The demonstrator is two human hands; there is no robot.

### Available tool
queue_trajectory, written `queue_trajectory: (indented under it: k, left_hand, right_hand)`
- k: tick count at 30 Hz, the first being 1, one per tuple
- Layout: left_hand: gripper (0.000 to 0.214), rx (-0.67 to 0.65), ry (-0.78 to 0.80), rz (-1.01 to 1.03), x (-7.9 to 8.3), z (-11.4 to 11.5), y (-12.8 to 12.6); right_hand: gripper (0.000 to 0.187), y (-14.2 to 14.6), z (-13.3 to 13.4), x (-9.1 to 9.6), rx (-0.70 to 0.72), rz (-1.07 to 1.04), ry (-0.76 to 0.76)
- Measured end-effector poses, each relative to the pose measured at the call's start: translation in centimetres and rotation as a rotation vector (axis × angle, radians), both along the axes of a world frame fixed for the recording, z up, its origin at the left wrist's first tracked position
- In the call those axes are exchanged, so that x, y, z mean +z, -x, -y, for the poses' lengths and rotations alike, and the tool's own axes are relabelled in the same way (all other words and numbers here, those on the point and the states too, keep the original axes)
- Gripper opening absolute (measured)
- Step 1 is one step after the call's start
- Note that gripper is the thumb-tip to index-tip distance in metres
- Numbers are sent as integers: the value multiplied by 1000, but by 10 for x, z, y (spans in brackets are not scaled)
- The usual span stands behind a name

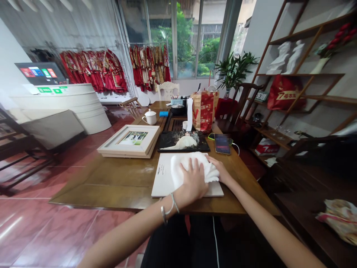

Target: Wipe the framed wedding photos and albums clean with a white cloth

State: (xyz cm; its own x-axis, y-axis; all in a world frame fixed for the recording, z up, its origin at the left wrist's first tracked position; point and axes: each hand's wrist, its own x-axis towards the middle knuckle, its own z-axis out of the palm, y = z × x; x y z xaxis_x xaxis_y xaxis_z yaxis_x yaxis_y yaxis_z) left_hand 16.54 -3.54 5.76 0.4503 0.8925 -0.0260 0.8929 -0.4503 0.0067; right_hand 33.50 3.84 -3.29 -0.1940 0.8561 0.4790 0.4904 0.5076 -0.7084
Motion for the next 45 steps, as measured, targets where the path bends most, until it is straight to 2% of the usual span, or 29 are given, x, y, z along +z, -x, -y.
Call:
queue_trajectory:
  k: [2,4,8,12,14,16,20,24,30,33,36,42,45]
  left_hand:
    - [68,34,-14,-7,-3,-10,-4]
    - [70,45,-30,-11,-6,-8,-6]
    - [75,-28,-26,-9,-9,30,-2]
    - [80,-236,100,51,-6,75,13]
    - [79,-314,154,87,-6,85,22]
    - [77,-325,171,103,-6,85,29]
    - [72,-259,184,106,-2,70,39]
    - [68,-186,134,100,1,38,46]
    - [62,-87,-34,110,-14,-29,56]
    - [57,-64,-71,96,-19,-42,59]
    - [56,-102,-82,91,-22,-29,62]
    - [79,-193,-44,120,-27,35,74]
    - [79,-225,-9,111,-25,51,80]
  right_hand:
    - [35,1,2,1,12,4,-7]
    - [36,2,2,1,13,2,-8]
    - [36,1,-2,-3,-13,-15,3]
    - [34,-1,-8,-8,-31,-18,17]
    - [33,-1,-9,-10,-42,-16,22]
    - [33,-1,-9,-10,-51,-13,24]
    - [33,0,-6,-9,-58,-8,18]
    - [34,2,-2,-6,-74,-1,15]
    - [37,5,0,-3,-97,11,20]
    - [37,5,1,-3,-100,18,25]
    - [37,5,1,-3,-104,23,27]
    - [36,4,2,-2,-98,23,30]
    - [36,4,3,-2,-99,19,32]
